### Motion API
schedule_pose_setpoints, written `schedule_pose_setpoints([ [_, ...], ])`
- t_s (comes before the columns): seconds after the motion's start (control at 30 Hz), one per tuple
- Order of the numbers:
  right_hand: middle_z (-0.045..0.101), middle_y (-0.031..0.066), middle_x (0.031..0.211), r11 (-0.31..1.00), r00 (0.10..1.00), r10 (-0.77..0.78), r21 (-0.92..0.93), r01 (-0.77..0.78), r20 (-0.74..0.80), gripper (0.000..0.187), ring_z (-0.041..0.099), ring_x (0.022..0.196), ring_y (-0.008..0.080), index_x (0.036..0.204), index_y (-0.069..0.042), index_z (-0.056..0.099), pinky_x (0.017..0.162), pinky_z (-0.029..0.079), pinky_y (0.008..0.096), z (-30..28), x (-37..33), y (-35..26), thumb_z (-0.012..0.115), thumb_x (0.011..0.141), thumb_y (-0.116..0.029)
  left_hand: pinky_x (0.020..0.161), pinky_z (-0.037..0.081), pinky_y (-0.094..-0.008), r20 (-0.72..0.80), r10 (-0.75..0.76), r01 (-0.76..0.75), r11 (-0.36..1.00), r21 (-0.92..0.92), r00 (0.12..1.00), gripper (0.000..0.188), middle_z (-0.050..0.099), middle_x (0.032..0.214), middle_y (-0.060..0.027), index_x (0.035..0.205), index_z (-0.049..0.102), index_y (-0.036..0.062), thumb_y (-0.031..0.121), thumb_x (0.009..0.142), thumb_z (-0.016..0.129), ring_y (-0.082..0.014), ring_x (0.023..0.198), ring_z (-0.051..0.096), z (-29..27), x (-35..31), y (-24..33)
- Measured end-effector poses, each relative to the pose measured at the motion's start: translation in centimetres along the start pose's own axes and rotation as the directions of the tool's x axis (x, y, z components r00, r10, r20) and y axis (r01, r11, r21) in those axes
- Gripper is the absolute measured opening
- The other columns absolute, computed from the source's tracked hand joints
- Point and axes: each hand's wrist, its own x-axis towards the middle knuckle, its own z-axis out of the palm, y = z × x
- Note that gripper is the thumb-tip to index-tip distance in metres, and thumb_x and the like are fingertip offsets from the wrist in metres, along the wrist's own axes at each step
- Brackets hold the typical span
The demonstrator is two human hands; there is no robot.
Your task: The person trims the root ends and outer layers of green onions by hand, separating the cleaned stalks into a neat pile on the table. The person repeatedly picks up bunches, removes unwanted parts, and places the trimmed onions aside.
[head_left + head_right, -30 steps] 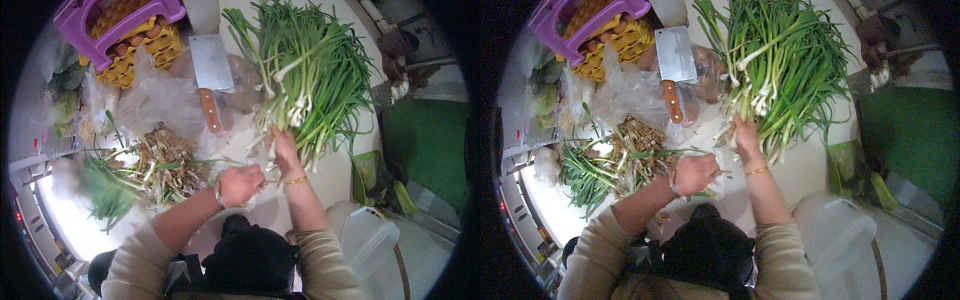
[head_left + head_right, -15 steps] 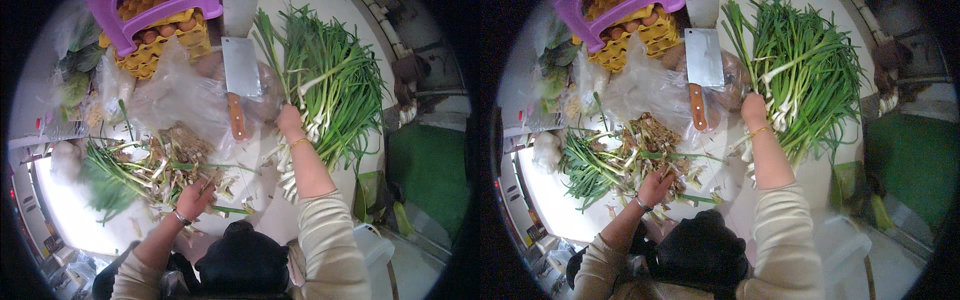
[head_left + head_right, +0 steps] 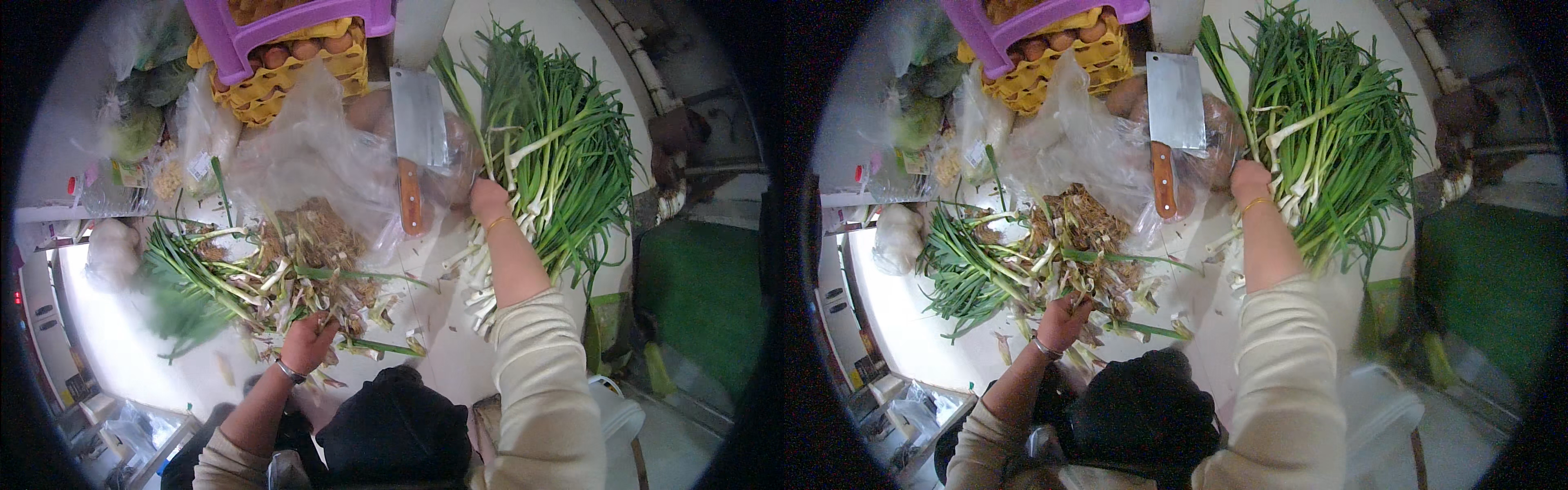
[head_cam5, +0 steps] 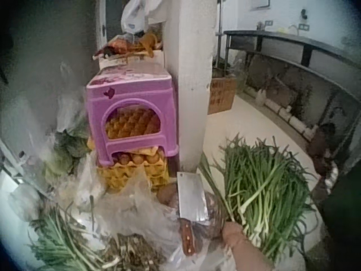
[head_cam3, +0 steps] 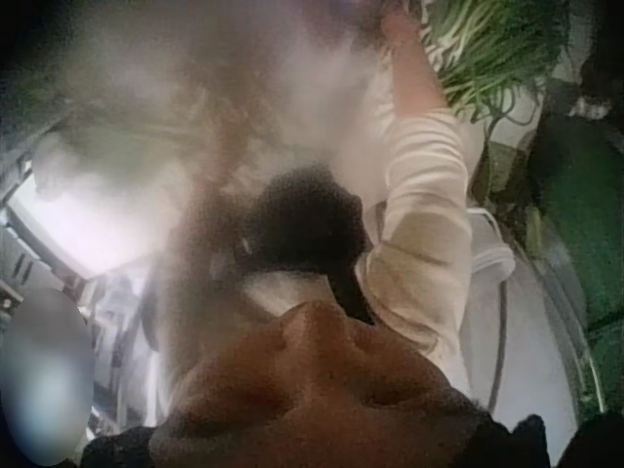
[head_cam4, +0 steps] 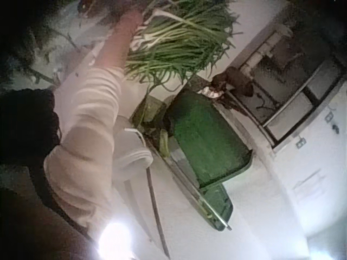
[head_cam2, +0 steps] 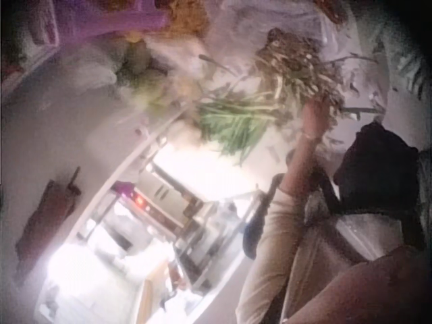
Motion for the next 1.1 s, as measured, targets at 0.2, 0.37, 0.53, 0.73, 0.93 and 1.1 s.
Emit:
schedule_pose_setpoints([
  [0.2, 0.064, 0.0163, 0.093, 0.997, 0.999, 0.016, 0.075, -0.012, -0.043, 0.018, 0.062, 0.088, 0.0305, 0.089, -0.004, 0.063, 0.073, 0.051, 0.0382, -0.7, -1.5, -0.3, 0.051, 0.079, -0.013, 0.054, 0.042, -0.0379, 0.011, 0.067, -0.067, 0.998, -0.013, 0.998, 0.024, 0.054, 0.064, -0.0231, 0.089, 0.057, -0.0015, 0.022, 0.082, 0.058, -0.0370, 0.057, 0.052, 0.2, -0.2, 0.5],
  [0.37, 0.063, 0.0130, 0.082, 0.686, 0.955, 0.102, 0.715, 0.135, -0.278, 0.019, 0.060, 0.069, 0.0270, 0.084, 0.001, 0.057, 0.063, 0.046, 0.0350, -2.1, -6.6, 2.2, 0.059, 0.075, -0.015, 0.059, 0.042, -0.0254, 0.145, 0.011, 0.013, 0.987, -0.160, 0.989, 0.019, 0.055, 0.066, -0.0006, 0.097, 0.062, 0.0028, 0.015, 0.085, 0.054, -0.0085, 0.063, 0.049, 0.8, 1.1, 2.3],
  [0.53, 0.056, 0.0048, 0.075, -0.302, 0.954, 0.156, 0.932, -0.203, 0.258, 0.020, 0.047, 0.058, 0.0108, 0.093, -0.001, 0.055, 0.048, 0.037, 0.0232, -1.6, -17.0, 1.9, 0.059, 0.079, -0.015, 0.057, 0.043, -0.0249, 0.292, 0.086, 0.033, 0.924, -0.381, 0.952, 0.022, 0.056, 0.070, -0.0014, 0.095, 0.063, 0.0028, 0.021, 0.084, 0.056, -0.0097, 0.061, 0.051, 4.8, 5.1, 6.2],
  [0.73, 0.057, 0.0047, 0.080, -0.780, 0.953, -0.288, 0.555, -0.289, 0.093, 0.024, 0.048, 0.064, 0.0108, 0.098, -0.003, 0.054, 0.054, 0.037, 0.0212, 1.6, -26.4, -2.5, 0.056, 0.086, -0.024, 0.045, 0.040, -0.0272, 0.299, -0.078, 0.213, 0.867, -0.451, 0.951, 0.041, 0.056, 0.069, -0.0057, 0.087, 0.059, -0.0012, 0.039, 0.082, 0.058, -0.0117, 0.050, 0.048, 11.0, 9.1, 9.7],
  [0.93, 0.058, 0.0065, 0.087, -0.693, 0.937, -0.348, 0.667, -0.274, 0.023, 0.025, 0.052, 0.075, 0.0128, 0.103, -0.002, 0.054, 0.066, 0.043, 0.0258, 3.1, -27.3, -2.7, 0.053, 0.089, -0.023, 0.049, 0.042, -0.0303, 0.331, -0.052, 0.230, 0.819, -0.526, 0.942, 0.047, 0.058, 0.067, -0.0065, 0.086, 0.058, -0.0034, 0.042, 0.079, 0.062, -0.0141, 0.055, 0.052, 12.3, 10.9, 9.7],
  [1.1, 0.058, 0.0047, 0.084, -0.240, 0.966, -0.258, 0.966, -0.097, 0.033, 0.020, 0.052, 0.077, 0.0120, 0.101, -0.001, 0.053, 0.072, 0.042, 0.0253, 4.4, -27.4, -3.1, 0.045, 0.091, -0.016, 0.058, 0.044, -0.0374, 0.092, 0.213, -0.208, 0.976, -0.058, 0.973, 0.032, 0.060, 0.069, -0.0141, 0.085, 0.059, -0.0013, 0.030, 0.083, 0.055, -0.0278, 0.062, 0.058, 12.2, 11.2, 9.3],
])
